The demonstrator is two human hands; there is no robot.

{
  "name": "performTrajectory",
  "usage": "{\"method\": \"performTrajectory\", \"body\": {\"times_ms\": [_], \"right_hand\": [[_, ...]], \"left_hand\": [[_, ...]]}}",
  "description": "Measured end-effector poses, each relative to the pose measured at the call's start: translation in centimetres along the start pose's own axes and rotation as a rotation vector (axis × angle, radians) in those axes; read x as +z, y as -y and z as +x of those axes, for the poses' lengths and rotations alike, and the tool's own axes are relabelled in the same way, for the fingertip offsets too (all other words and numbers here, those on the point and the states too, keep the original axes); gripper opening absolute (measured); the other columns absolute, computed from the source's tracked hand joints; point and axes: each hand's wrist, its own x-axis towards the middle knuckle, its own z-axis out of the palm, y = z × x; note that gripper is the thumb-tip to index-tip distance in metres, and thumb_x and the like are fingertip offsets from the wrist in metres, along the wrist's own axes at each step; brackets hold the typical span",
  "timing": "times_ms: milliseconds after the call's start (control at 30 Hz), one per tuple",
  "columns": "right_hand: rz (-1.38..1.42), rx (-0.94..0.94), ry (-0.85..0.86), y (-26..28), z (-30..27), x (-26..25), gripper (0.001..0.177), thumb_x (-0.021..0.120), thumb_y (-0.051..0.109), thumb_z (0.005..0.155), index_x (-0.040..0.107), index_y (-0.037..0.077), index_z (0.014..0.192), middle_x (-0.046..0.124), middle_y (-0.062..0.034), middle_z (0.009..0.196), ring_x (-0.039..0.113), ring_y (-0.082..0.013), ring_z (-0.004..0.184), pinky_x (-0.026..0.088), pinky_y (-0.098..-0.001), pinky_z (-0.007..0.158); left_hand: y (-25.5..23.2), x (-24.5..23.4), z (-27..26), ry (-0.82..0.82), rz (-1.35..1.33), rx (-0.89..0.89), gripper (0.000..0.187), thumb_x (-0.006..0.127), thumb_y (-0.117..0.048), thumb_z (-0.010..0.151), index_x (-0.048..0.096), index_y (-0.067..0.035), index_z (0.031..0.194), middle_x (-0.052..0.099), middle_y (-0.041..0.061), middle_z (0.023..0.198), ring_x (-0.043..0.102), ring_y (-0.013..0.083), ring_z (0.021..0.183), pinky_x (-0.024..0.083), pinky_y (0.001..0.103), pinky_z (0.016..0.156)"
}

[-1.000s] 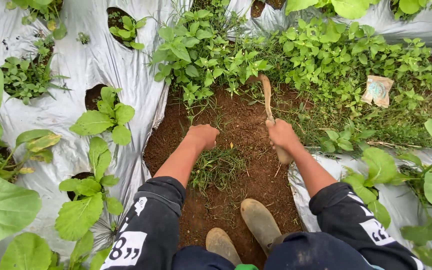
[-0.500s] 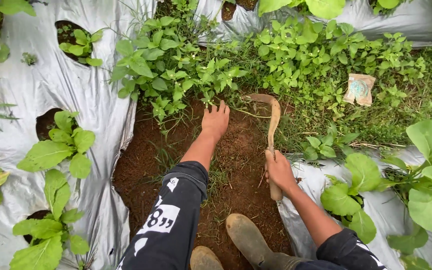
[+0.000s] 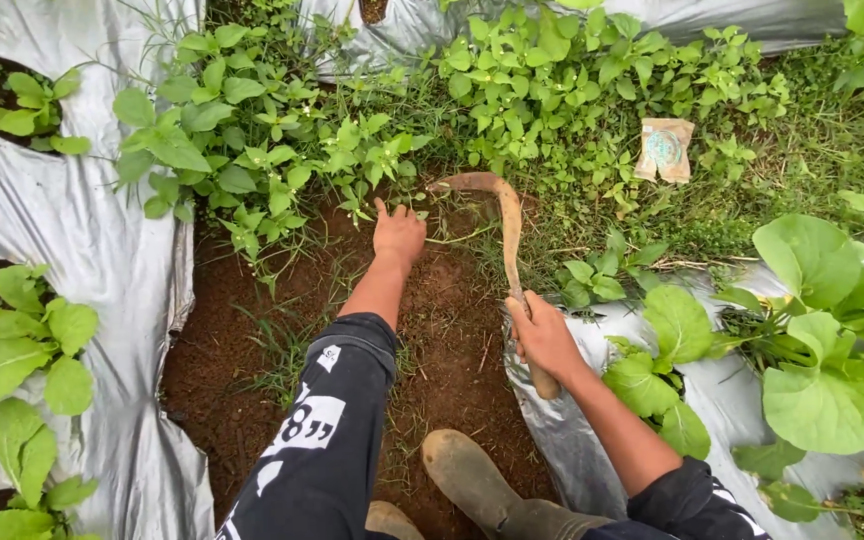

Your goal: The person walks through a garden and kneels to remove weeds from the soil between rows of plants. Using a hand hoe, they loosen the ground and pull out the weeds by hand, gathering them into a pile before discarding them.

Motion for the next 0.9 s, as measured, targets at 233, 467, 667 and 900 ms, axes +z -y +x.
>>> {"method": "performTrajectory", "body": {"times_ms": [233,467,667,900], "right_hand": [[-0.546,-0.099,0.056,1.1,3.7,1.6,0.048,0.045,0.05,0.106,0.058,0.005,0.118,0.069,-0.0316,0.091,0.07,-0.0511,0.095,0.052,-0.0597,0.085],[-0.862,-0.383,0.061,3.9,10.0,5.5,0.045,0.038,0.052,0.11,0.051,0.009,0.116,0.069,-0.029,0.09,0.072,-0.0509,0.09,0.058,-0.0594,0.079],[-0.96,-0.407,0.077,5.9,11.7,8.5,0.047,0.035,0.051,0.111,0.048,0.007,0.119,0.07,-0.0278,0.092,0.072,-0.0525,0.088,0.058,-0.0622,0.076],[-0.792,-0.273,0.095,-3.7,10.3,10.2,0.041,0.036,0.049,0.11,0.049,0.01,0.111,0.068,-0.0233,0.079,0.074,-0.0464,0.076,0.058,-0.0546,0.062]], "left_hand": [[3.9,6.8,-1.7,-0.126,-0.031,0.151,0.031,0.039,-0.022,0.114,0.065,-0.013,0.128,0.06,0.011,0.132,0.052,0.027,0.127,0.041,0.057,0.113],[7.9,11.4,-3.2,-0.159,-0.246,0.195,0.037,0.047,-0.018,0.114,0.053,-0.002,0.148,0.05,0.018,0.152,0.045,0.0364,0.146,0.047,0.052,0.123],[6.7,11.8,-4.9,-0.423,-0.221,0.275,0.028,0.036,-0.019,0.109,0.061,-0.009,0.101,0.057,0.012,0.101,0.051,0.0273,0.103,0.053,0.042,0.085],[7.2,11.3,-7.2,-0.417,-0.237,0.264,0.027,0.033,-0.021,0.11,0.056,-0.011,0.099,0.053,0.011,0.097,0.049,0.0258,0.101,0.051,0.039,0.087]]}}
